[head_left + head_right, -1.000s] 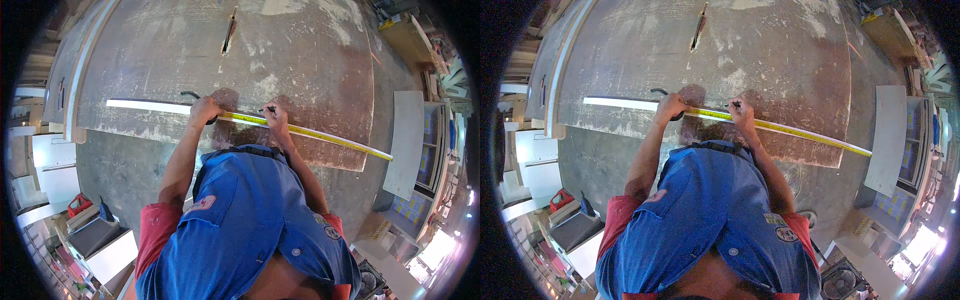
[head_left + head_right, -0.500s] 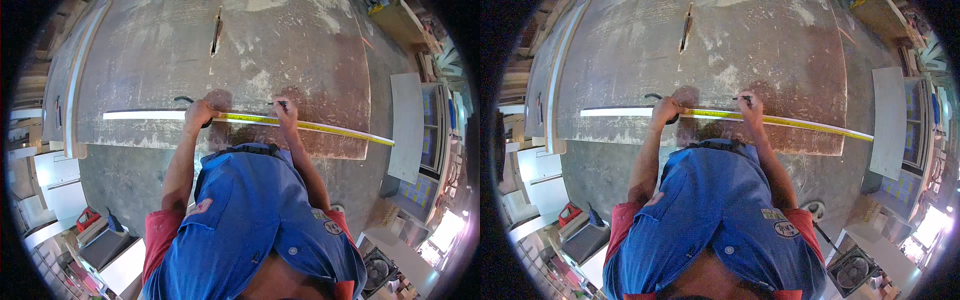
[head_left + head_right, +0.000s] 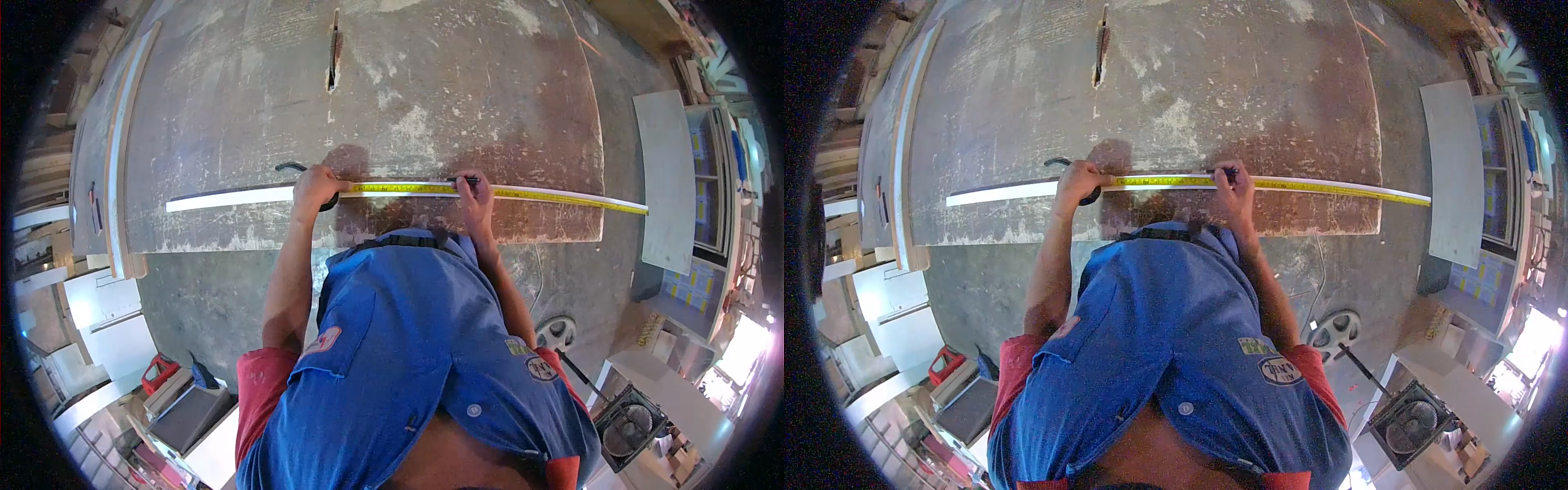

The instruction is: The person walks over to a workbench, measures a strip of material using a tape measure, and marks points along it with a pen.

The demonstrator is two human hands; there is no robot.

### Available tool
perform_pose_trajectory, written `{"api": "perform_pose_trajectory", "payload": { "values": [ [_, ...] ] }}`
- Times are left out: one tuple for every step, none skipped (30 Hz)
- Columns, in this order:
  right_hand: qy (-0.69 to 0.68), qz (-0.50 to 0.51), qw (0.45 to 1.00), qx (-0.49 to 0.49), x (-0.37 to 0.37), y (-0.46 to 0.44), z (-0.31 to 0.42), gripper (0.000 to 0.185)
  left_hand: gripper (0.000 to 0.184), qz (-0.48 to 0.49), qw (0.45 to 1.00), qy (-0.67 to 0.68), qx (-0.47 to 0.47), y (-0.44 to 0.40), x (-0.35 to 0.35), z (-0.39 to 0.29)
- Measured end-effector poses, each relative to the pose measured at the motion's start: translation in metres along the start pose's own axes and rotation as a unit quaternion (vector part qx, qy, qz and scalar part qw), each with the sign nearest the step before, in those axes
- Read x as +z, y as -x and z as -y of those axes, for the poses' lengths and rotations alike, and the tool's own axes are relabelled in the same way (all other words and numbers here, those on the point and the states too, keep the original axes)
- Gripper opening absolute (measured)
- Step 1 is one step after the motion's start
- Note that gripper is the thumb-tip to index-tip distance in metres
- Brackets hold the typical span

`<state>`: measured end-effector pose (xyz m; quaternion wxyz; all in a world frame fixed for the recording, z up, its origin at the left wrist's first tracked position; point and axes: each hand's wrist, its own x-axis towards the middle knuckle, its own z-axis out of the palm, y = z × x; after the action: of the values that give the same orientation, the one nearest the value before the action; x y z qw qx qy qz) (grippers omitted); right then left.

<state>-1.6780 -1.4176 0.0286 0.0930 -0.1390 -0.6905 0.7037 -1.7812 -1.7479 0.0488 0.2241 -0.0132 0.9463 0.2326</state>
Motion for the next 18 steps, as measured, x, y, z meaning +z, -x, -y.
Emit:
{"api": "perform_pose_trajectory", "payload": {
  "values": [
    [-0.001, -0.002, 1.000, 0.000, 0.002, 0.001, -0.004, 0.008, 0.044, 0.001, 1.000, -0.002, 0.001, 0.001, -0.001, -0.001],
    [0.011, 0.013, 1.000, -0.018, 0.005, 0.000, -0.009, 0.009, 0.044, 0.004, 1.000, 0.000, -0.014, 0.001, -0.001, -0.002],
    [0.024, 0.028, 0.999, -0.037, 0.009, -0.001, -0.009, 0.009, 0.043, 0.007, 1.000, 0.002, -0.028, 0.002, -0.003, -0.005],
    [0.024, 0.027, 0.999, -0.038, 0.010, -0.001, -0.010, 0.009, 0.043, 0.007, 1.000, 0.001, -0.027, 0.003, -0.005, -0.007],
    [0.039, 0.049, 0.998, -0.029, 0.012, -0.002, -0.010, 0.010, 0.044, 0.019, 0.999, 0.000, -0.030, 0.004, -0.007, -0.009],
    [0.054, 0.071, 0.996, -0.020, 0.014, -0.002, -0.006, 0.010, 0.044, 0.031, 0.999, 0.000, -0.033, 0.004, -0.008, -0.010],
    [0.055, 0.072, 0.996, -0.021, 0.017, -0.003, -0.003, 0.010, 0.044, 0.030, 0.999, 0.000, -0.033, 0.003, -0.007, -0.009],
    [0.001, 0.102, 0.995, 0.003, 0.020, -0.004, 0.001, 0.011, 0.044, 0.032, 0.999, -0.009, -0.036, 0.002, -0.006, -0.007],
    [-0.052, 0.132, 0.990, 0.027, 0.023, -0.005, 0.004, 0.012, 0.045, 0.034, 0.998, -0.017, -0.039, 0.002, -0.006, -0.007],
    [-0.051, 0.133, 0.989, 0.027, 0.027, -0.005, 0.007, 0.012, 0.045, 0.033, 0.999, -0.016, -0.040, 0.001, -0.006, -0.006],
    [-0.064, 0.160, 0.984, 0.037, 0.031, -0.005, 0.010, 0.013, 0.044, 0.036, 0.998, -0.012, -0.045, 0.001, -0.005, -0.006],
    [-0.077, 0.186, 0.978, 0.047, 0.032, -0.006, 0.011, 0.014, 0.044, 0.037, 0.998, -0.008, -0.050, 0.001, -0.005, -0.005],
    [-0.076, 0.187, 0.978, 0.046, 0.033, -0.007, 0.009, 0.014, 0.044, 0.036, 0.998, -0.006, -0.051, 0.001, -0.004, -0.005],
    [-0.058, 0.198, 0.977, 0.052, 0.034, -0.008, 0.007, 0.014, 0.044, 0.031, 0.999, -0.004, -0.045, 0.001, -0.004, -0.004],
    [-0.041, 0.210, 0.975, 0.058, 0.035, -0.008, 0.005, 0.015, 0.044, 0.025, 0.999, -0.001, -0.039, 0.002, -0.004, -0.004],
    [-0.041, 0.213, 0.975, 0.058, 0.036, -0.008, 0.004, 0.015, 0.044, 0.023, 0.999, 0.000, -0.042, 0.003, -0.004, -0.003],
    [-0.035, 0.206, 0.976, 0.053, 0.036, -0.009, 0.003, 0.015, 0.042, 0.014, 0.999, 0.007, -0.033, 0.004, -0.003, -0.004],
    [-0.029, 0.200, 0.978, 0.047, 0.037, -0.009, 0.002, 0.016, 0.040, 0.005, 1.000, 0.013, -0.025, 0.004, -0.002, -0.003]
  ]
}}
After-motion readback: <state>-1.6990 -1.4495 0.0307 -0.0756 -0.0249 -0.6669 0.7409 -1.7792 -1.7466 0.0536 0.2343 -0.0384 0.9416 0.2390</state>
